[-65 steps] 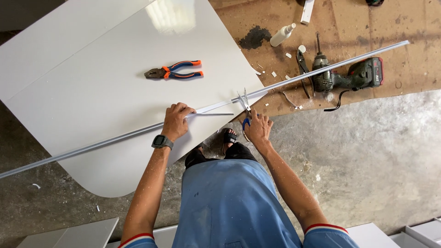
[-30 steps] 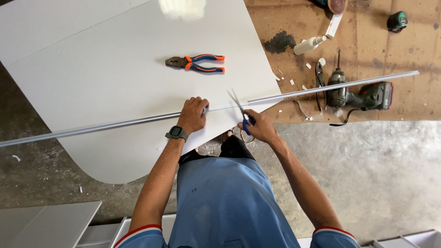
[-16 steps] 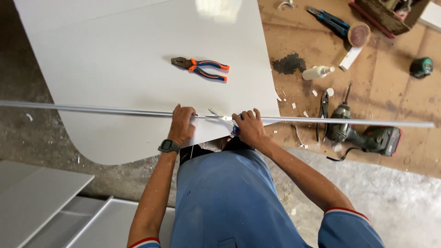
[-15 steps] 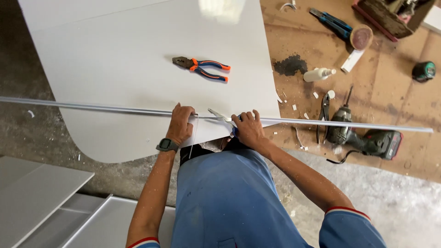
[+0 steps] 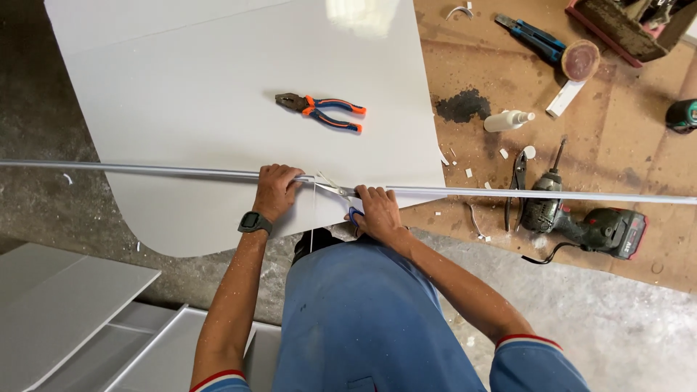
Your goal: The person is measuring, cutting, and fitting a white plastic edging strip onto the curved edge of a white board in a workshop.
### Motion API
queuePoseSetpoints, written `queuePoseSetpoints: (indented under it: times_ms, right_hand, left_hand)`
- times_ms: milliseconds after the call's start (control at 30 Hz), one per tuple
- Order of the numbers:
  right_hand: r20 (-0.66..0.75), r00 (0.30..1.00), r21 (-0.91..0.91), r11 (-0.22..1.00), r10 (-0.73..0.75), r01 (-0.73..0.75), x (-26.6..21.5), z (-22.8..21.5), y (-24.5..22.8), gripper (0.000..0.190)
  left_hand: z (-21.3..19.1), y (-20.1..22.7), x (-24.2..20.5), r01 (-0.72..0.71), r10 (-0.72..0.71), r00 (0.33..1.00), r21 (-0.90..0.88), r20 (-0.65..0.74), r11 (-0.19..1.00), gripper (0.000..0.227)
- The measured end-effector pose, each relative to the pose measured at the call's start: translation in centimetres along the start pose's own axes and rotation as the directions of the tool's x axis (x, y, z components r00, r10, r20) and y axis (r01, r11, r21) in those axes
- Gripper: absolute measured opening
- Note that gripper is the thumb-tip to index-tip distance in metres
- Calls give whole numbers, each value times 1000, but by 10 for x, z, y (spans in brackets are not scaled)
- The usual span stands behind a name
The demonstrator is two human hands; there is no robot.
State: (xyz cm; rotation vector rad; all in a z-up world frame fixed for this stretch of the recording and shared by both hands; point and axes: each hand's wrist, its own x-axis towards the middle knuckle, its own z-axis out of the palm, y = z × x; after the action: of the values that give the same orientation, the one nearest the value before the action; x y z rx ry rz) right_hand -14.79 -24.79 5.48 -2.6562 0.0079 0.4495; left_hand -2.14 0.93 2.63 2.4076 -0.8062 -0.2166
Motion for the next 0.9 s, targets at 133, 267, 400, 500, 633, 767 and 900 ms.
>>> queuePoseSetpoints:
  times_ms: [133,267,400,500,633,767,900]
  right_hand:
    - [11,1000,205,979,18,-20,-2,-1,9,66]
    - [116,993,309,950,18,-53,-2,7,5,60]
    - [153,978,356,916,138,-185,-2,9,-25,60]
    - [245,932,331,880,268,-340,-1,15,-53,63]
    - [82,927,-41,931,365,-363,1,37,-75,62]
    - [-70,951,13,954,300,-300,-1,16,-90,65]
    - [237,872,372,789,429,-489,3,6,-101,59]
  left_hand:
    - [-6,-2,0,35,-35,995,4,97,999,17]
    - [-1,-8,-1,43,-39,994,-38,100,998,15]
    - [-4,-10,5,-1,3,999,-38,52,999,15]
    - [-2,-12,3,4,-1,999,-66,37,998,14]
    - [7,-8,1,1,2,1000,-113,21,994,12]
    - [15,-12,-3,14,-13,1000,-121,11,993,14]
    - [15,-15,-7,58,-56,998,-134,22,989,11]
